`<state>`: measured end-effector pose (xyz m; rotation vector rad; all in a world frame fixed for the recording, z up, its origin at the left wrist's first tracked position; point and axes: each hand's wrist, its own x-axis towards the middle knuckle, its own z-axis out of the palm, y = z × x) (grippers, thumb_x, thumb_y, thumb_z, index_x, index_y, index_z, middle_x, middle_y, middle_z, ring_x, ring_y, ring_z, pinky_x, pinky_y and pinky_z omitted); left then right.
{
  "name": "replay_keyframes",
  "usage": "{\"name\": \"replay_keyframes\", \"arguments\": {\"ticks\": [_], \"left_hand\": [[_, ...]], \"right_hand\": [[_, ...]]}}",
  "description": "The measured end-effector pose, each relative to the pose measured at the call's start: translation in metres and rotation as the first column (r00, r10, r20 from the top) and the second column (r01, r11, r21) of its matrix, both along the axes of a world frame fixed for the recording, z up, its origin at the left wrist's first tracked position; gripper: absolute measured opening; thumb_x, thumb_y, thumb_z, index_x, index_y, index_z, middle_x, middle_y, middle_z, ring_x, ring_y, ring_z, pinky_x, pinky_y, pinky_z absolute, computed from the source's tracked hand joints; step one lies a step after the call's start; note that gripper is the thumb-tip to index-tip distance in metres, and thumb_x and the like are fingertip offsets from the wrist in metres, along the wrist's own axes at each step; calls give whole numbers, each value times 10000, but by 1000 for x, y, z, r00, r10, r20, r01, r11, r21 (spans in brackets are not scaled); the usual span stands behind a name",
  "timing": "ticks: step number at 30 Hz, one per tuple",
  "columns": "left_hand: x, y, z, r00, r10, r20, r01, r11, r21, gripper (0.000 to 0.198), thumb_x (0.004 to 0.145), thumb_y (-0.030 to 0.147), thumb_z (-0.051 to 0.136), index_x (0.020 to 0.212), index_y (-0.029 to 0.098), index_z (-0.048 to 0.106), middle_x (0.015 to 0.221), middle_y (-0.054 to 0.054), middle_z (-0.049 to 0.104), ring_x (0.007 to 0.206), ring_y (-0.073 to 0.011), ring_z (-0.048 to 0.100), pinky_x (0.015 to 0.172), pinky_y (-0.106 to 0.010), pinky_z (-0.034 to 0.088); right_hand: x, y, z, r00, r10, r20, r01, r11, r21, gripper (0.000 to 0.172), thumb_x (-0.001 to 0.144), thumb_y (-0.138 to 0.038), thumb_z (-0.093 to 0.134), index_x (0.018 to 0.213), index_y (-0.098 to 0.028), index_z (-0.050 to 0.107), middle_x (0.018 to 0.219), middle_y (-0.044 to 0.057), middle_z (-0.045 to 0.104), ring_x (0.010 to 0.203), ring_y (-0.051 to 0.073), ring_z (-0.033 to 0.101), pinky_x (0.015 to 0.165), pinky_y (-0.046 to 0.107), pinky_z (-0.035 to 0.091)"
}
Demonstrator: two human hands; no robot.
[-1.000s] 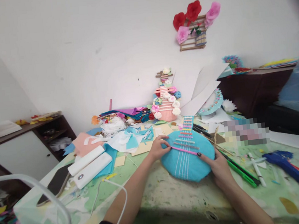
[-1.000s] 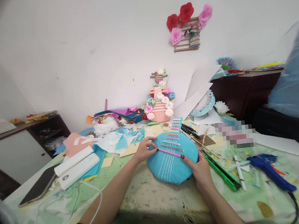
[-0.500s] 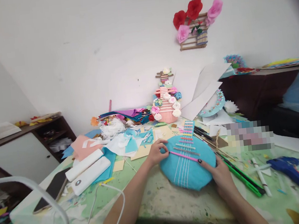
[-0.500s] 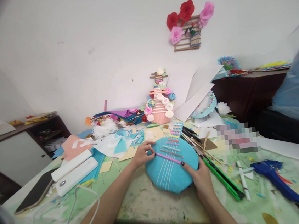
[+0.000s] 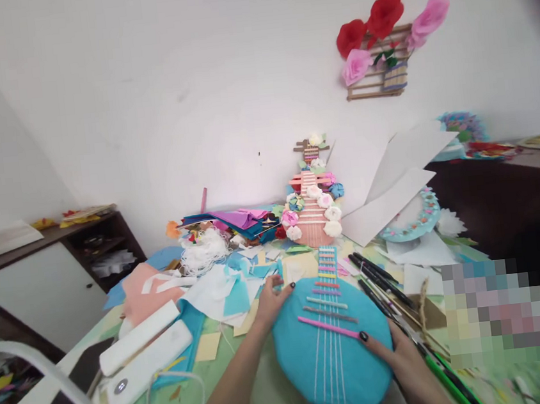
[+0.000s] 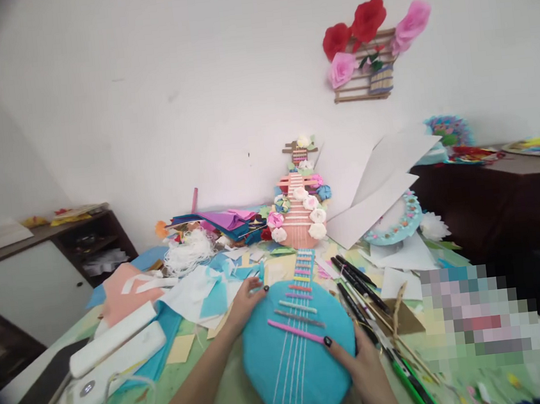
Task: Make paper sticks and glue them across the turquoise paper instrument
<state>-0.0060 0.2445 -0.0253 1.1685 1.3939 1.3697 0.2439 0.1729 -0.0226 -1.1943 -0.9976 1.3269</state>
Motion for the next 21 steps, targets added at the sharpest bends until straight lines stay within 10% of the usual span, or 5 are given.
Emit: {"name": "replay_keyframes", "arguments": {"ticks": [5, 7, 10, 15, 21], "left_hand": [[-12, 14, 4, 795, -284, 536, 439, 879, -186, 615, 568, 249, 795, 1119, 151, 541, 983, -121, 685, 868, -287, 666, 816, -462, 513], [-11, 17, 1, 783, -226, 580, 377, 913, -154, 628, 540, 220, 810, 1110, 139, 556, 967, -127, 694, 866, -291, 669, 825, -457, 513], [-7, 17, -7, 747, -116, 654, 307, 934, -185, 740, 518, 245, 823, 1195, 204, 528, 1017, -110, 690, 903, -305, 664, 820, -470, 517], [-5, 8, -23, 709, -24, 704, 223, 956, -191, 816, 521, 342, 818, 1261, 205, 504, 1079, -140, 668, 1016, -331, 622, 895, -476, 483], [-29, 22, -47, 782, -99, 615, 271, 943, -193, 970, 470, 488, 806, 1346, 334, 418, 1146, -108, 636, 1119, -375, 549, 943, -521, 452]], "right_hand": [[16, 64, 27, 850, 221, 478, -239, 971, -23, 344, 672, -521, 634, 864, -236, 656, 776, 51, 703, 638, 233, 638, 557, 337, 489], [22, 98, 55, 526, 260, 810, -342, 936, -79, 303, 664, -479, 646, 525, -218, 581, 528, 39, 607, 518, 203, 569, 500, 290, 409], [-7, 159, 120, 145, -146, 979, -318, 930, 186, 213, 710, -402, 622, 598, -221, 604, 576, 47, 613, 572, 201, 560, 545, 274, 356], [-165, 271, 187, 186, -252, 950, -694, 650, 308, 218, 857, -268, 475, 942, -151, 638, 904, 72, 677, 841, 196, 599, 746, 273, 384], [-323, 365, 138, 88, -35, 995, -787, 610, 91, 618, 757, -470, 614, 1250, -114, 503, 1235, 127, 579, 1076, 227, 539, 904, 283, 376]]}}
